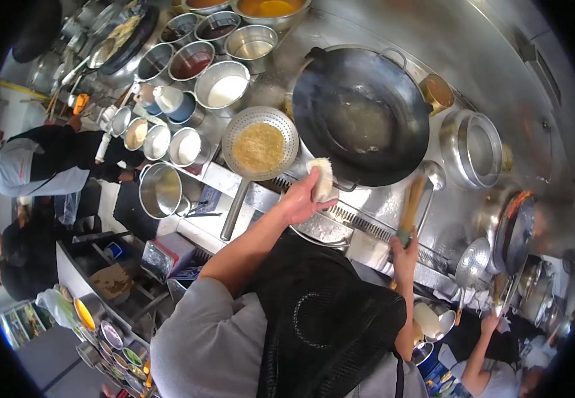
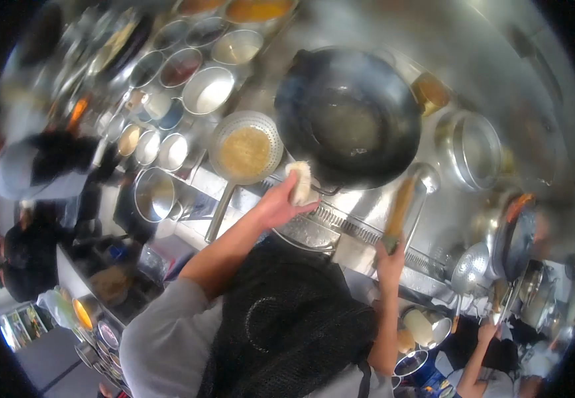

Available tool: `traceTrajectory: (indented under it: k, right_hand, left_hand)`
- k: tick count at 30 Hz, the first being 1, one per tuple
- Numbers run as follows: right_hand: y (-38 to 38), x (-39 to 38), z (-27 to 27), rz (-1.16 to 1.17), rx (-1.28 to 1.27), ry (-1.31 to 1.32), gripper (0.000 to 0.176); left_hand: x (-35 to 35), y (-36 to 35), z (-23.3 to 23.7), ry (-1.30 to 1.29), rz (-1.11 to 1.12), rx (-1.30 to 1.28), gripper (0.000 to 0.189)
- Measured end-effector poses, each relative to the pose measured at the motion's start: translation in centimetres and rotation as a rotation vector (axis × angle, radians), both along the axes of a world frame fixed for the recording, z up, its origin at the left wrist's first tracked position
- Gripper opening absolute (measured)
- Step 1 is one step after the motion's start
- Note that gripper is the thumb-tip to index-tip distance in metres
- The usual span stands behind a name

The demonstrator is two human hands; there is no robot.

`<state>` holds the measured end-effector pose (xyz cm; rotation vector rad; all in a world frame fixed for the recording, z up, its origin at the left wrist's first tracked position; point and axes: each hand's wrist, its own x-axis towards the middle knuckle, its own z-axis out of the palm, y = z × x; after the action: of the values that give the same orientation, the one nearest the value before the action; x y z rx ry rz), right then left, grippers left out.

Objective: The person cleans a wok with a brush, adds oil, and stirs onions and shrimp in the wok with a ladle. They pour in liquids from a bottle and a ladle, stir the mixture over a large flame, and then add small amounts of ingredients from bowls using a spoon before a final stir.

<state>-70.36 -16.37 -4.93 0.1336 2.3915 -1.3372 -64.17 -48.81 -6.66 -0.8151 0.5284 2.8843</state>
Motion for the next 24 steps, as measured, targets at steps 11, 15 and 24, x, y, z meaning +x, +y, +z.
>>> traceTrajectory:
  k: [11, 15, 24]
  right_hand:
    - [2.2, 4.3, -0.9, -0.004, 0.348, 0.057, 0.069]
    - [-5.0, -0.8, 10.4, 0.003, 0.15, 0.105, 0.057]
    - [-23.3, -18.7, 4.9, 0.544, 0.401, 0.005, 0.059]
  left_hand:
    - [-6.3, 2.4, -7.9, -0.007, -0.041, -0.113, 0.037]
    - [-5.4, 2.8, -7.4, -0.008, 0.041, -0.252, 0.029]
    - [-5.5, 2.2, -6.9, -0.025, 0.065, -0.31, 0.034]
